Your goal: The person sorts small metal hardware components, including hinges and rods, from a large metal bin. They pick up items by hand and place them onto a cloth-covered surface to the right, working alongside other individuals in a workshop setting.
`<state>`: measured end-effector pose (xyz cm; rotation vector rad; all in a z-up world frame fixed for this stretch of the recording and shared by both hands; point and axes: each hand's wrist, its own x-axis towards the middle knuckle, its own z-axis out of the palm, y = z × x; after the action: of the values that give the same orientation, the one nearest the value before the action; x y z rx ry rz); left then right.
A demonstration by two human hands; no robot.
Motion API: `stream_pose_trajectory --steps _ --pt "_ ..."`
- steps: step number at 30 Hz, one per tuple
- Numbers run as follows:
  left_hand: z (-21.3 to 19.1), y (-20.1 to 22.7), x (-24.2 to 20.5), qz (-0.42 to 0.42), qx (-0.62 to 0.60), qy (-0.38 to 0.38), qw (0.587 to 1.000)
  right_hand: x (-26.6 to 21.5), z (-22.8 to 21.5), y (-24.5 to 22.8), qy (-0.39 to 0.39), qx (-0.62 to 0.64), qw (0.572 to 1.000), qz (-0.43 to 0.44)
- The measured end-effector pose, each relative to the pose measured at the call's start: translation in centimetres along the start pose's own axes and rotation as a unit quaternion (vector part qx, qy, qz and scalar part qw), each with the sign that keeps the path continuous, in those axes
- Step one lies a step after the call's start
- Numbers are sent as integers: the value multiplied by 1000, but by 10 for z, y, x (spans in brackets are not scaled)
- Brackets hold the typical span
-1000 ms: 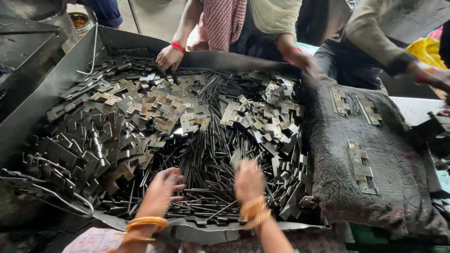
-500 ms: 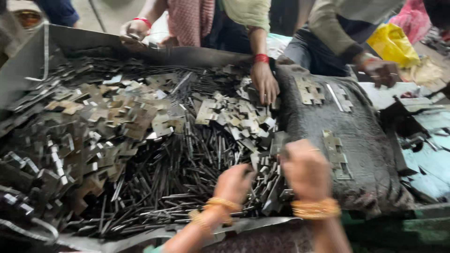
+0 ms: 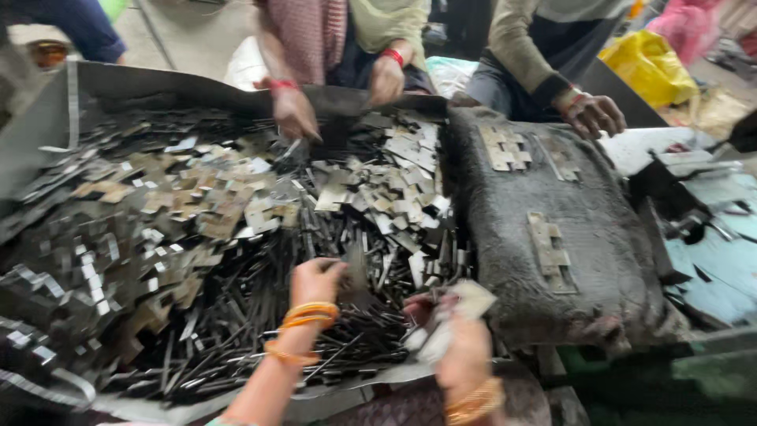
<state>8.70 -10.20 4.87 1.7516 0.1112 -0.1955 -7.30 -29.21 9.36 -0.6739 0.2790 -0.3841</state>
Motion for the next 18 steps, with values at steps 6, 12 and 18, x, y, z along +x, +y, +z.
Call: stream_pose_trajectory --steps 6,12,18 --pt "-98 22 -37 -10 -109 -112 988 1 17 108 -11 -23 972 234" --pt "-80 20 -85 152 182 -116 965 -27 61 110 -5 27 931 364" --pt "-68 -36 -127 193 103 40 975 -23 62 137 -21 -66 967 246"
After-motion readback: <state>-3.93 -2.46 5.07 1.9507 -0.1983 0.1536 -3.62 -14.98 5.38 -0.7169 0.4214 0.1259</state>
